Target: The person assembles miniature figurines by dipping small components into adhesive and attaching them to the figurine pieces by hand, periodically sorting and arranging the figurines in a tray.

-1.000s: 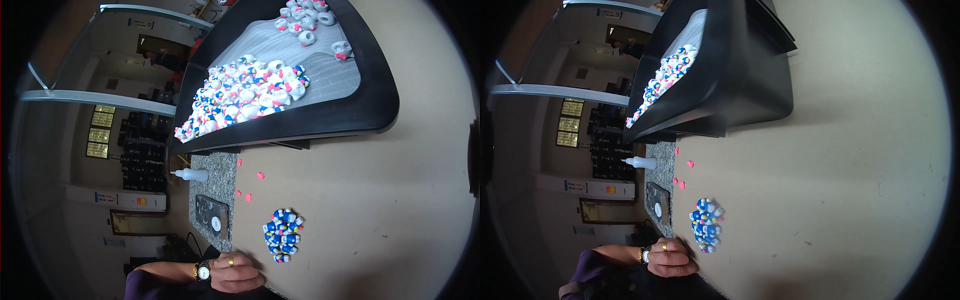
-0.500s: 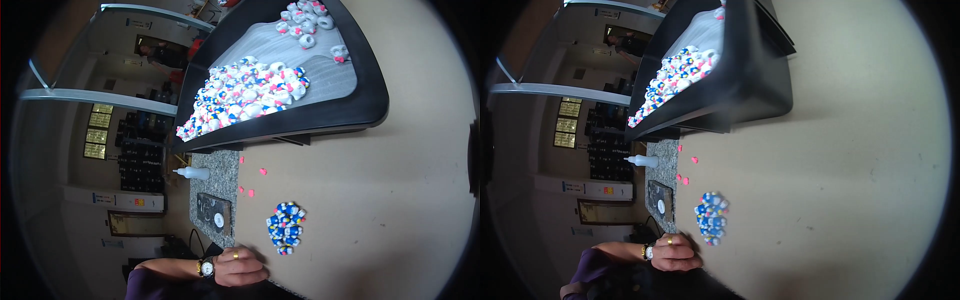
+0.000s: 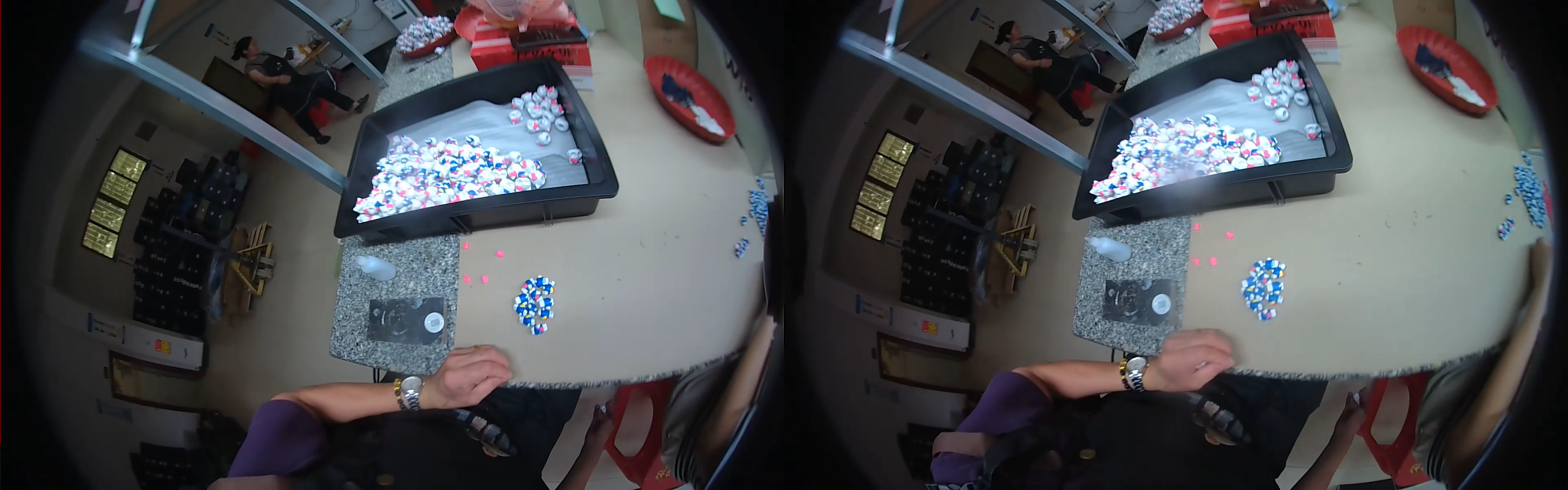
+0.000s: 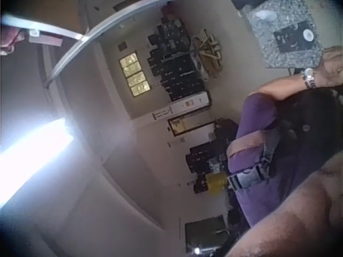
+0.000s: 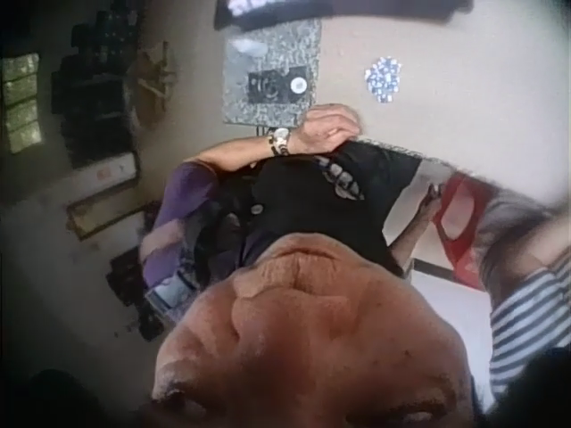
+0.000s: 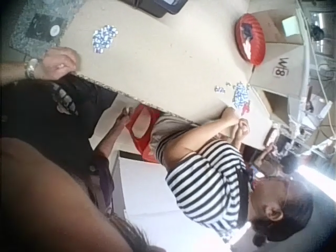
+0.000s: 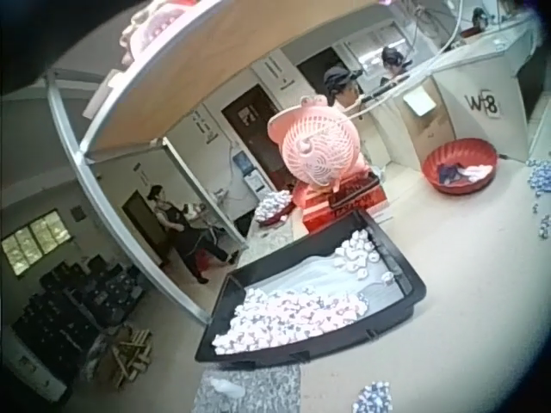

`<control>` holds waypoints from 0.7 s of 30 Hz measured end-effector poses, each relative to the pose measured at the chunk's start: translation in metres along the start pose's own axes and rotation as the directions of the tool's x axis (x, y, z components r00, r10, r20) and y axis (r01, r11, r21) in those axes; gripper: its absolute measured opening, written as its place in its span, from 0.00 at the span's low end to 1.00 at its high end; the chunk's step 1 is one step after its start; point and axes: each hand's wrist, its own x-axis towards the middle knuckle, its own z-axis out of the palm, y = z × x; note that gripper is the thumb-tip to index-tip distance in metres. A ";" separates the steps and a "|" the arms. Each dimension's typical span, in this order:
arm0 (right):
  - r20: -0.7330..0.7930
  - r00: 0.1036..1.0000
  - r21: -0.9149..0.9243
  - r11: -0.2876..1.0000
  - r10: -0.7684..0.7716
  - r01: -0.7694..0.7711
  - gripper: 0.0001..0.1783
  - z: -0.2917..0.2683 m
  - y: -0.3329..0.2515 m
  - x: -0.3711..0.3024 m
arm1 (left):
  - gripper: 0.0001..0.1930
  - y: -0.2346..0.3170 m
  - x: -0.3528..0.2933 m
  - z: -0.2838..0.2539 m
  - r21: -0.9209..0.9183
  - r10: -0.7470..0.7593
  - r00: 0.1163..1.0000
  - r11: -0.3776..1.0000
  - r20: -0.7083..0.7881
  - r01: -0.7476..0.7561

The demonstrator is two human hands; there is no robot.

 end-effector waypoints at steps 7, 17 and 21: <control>-0.018 0.986 0.091 0.982 -0.167 0.168 0.30 0.143 -0.160 -0.178 | 0.10 0.036 -0.026 -0.002 -0.285 -0.024 0.996 0.957 0.081 0.047; 0.807 0.567 0.002 0.960 -0.166 0.279 0.30 0.341 -0.206 -0.329 | 0.30 0.040 -0.093 -0.046 -0.640 -0.282 0.769 0.433 0.573 0.635; 0.895 0.440 -0.106 0.925 -0.070 0.364 0.30 0.398 -0.200 -0.350 | 0.29 0.028 -0.120 -0.087 -0.686 -0.437 0.751 0.334 0.495 0.646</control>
